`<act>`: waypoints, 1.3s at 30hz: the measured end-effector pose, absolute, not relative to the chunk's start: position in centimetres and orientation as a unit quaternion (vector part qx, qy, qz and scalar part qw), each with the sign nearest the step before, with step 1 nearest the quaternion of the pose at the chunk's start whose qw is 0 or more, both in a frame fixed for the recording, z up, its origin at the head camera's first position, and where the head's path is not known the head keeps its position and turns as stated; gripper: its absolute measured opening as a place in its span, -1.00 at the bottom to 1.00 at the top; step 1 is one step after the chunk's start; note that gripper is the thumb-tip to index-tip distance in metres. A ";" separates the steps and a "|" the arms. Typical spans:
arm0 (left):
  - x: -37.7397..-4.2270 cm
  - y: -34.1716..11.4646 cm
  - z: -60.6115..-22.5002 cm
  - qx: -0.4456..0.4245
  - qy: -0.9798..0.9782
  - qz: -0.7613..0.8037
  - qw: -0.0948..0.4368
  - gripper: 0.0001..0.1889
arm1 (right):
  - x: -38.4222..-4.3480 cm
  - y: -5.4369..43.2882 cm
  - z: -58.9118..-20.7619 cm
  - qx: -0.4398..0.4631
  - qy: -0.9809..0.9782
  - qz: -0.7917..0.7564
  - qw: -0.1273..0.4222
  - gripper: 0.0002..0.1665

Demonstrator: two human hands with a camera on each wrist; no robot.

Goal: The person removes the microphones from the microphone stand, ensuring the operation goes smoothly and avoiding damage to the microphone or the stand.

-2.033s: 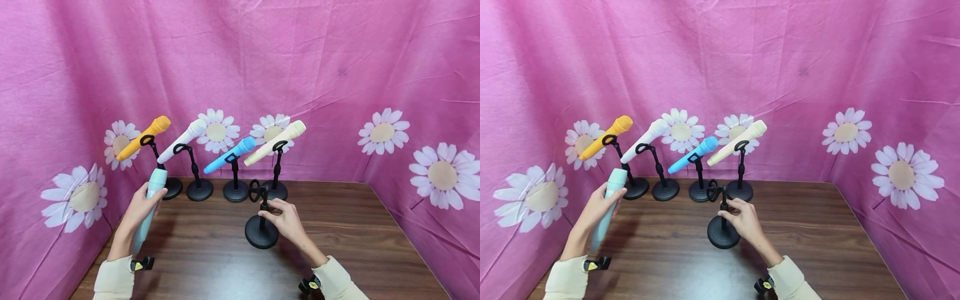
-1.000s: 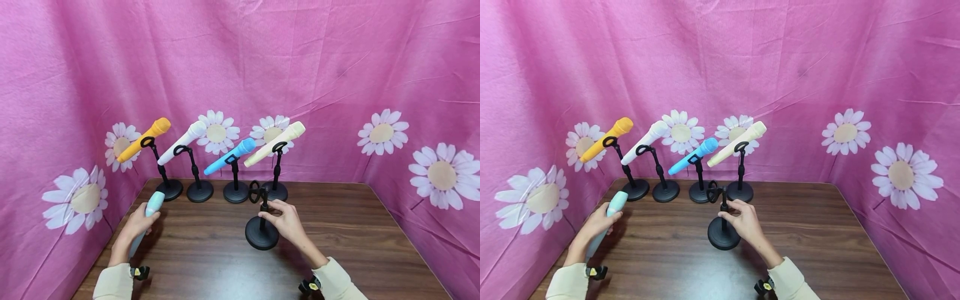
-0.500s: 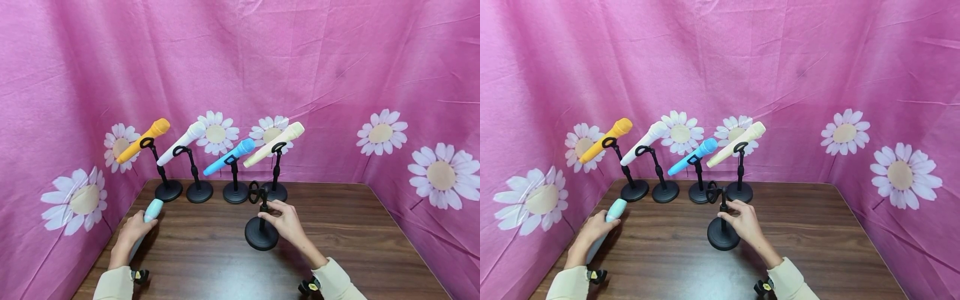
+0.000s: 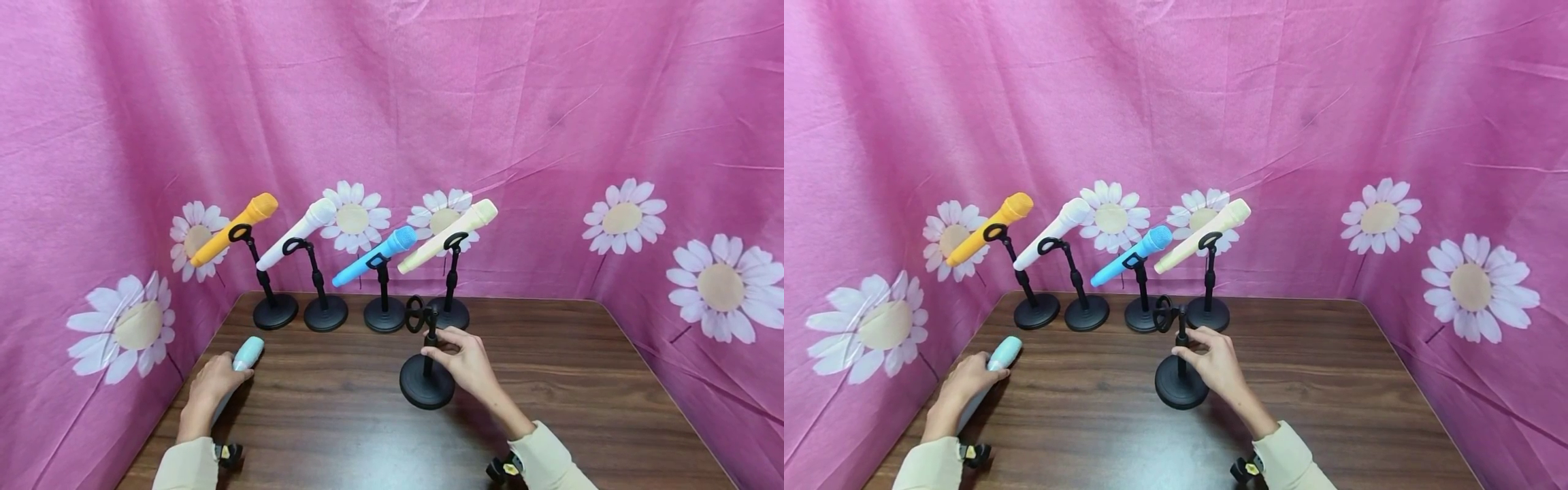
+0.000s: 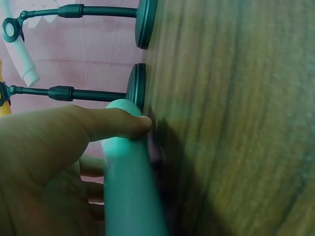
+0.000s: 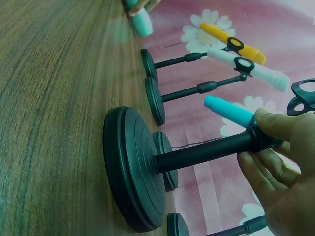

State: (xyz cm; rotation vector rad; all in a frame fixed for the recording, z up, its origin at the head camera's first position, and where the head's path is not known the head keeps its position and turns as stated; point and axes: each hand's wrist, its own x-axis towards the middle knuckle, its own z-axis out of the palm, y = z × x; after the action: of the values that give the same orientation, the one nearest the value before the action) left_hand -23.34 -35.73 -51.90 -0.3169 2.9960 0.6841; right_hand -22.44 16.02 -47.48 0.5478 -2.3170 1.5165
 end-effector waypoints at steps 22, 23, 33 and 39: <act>-21.8 -34.3 -49.6 -0.099 0.966 0.234 0.044 -0.27 | -22.4 16.0 -47.5 0.194 -0.811 0.527 0.165 -0.65; -22.1 -34.7 -50.2 -0.101 0.968 0.229 0.035 -0.26 | -22.4 16.0 -47.5 0.194 -0.810 0.528 0.165 -0.65; -21.8 -34.2 -49.1 -0.102 0.965 0.234 0.059 -0.13 | -22.4 16.0 -47.6 0.185 -0.813 0.531 0.154 -0.65; -21.1 -33.2 -47.5 -0.097 0.966 0.229 0.065 -0.14 | -22.5 16.1 -47.5 0.174 -0.816 0.532 0.142 -0.66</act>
State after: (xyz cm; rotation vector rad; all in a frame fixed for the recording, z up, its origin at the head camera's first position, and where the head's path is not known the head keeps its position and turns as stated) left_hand -21.10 -33.17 -47.53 -0.2937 2.9171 0.6914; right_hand -22.48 16.08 -47.46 0.5016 -2.3559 1.5368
